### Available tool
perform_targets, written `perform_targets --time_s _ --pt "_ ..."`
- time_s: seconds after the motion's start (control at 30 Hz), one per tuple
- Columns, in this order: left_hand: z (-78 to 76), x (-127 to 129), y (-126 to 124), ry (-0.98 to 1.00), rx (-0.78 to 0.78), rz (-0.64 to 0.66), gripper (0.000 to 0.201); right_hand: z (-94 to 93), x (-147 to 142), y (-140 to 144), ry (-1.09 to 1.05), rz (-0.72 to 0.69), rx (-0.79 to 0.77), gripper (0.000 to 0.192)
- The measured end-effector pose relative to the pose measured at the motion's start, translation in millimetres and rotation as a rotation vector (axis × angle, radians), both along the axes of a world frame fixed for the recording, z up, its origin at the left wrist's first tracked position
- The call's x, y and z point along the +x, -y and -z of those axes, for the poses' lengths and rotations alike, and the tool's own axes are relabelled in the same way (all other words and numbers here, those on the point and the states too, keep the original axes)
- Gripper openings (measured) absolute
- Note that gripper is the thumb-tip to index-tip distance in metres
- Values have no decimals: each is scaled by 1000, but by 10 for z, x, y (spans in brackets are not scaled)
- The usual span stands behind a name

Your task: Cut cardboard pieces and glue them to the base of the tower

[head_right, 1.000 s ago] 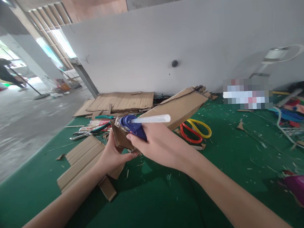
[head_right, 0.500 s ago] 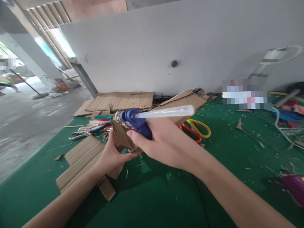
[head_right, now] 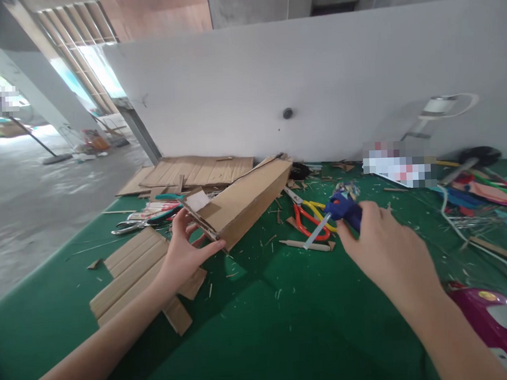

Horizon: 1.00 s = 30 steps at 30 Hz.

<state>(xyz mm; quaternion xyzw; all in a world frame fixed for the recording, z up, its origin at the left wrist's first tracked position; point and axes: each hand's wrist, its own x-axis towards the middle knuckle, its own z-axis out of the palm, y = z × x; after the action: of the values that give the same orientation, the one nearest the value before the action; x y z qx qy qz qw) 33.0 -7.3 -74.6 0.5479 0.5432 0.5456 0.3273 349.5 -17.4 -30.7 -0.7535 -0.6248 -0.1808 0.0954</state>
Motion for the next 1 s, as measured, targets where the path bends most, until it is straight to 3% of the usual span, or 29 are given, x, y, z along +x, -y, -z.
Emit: perform_targets --time_s 0.1,0.27,0.43,0.57,0.63,0.7,0.83,1.0 --pt "-24 -5 29 -44 -9 8 100 156 85 -19 2 18 -174 31" --pt "-52 -61 72 -100 1 92 97 135 266 19 -40 77 -268 37" --pt "-101 -108 48 -98 11 98 88 187 466 16 -171 118 -399 24" --pt "-90 -100 16 -54 -19 107 76 98 370 21 -86 90 -345 36" --pt "-73 -80 16 -50 -37 132 74 -18 192 32 -65 -66 -275 43" --pt "-60 -55 30 -73 -40 148 73 -167 -52 44 -178 -290 -140 50" --pt "-57 -7 79 -123 -9 144 71 -494 -588 18 -458 -728 -284 70" --pt "-73 1 81 -116 44 243 64 -709 -1060 -147 -528 -948 -452 90"
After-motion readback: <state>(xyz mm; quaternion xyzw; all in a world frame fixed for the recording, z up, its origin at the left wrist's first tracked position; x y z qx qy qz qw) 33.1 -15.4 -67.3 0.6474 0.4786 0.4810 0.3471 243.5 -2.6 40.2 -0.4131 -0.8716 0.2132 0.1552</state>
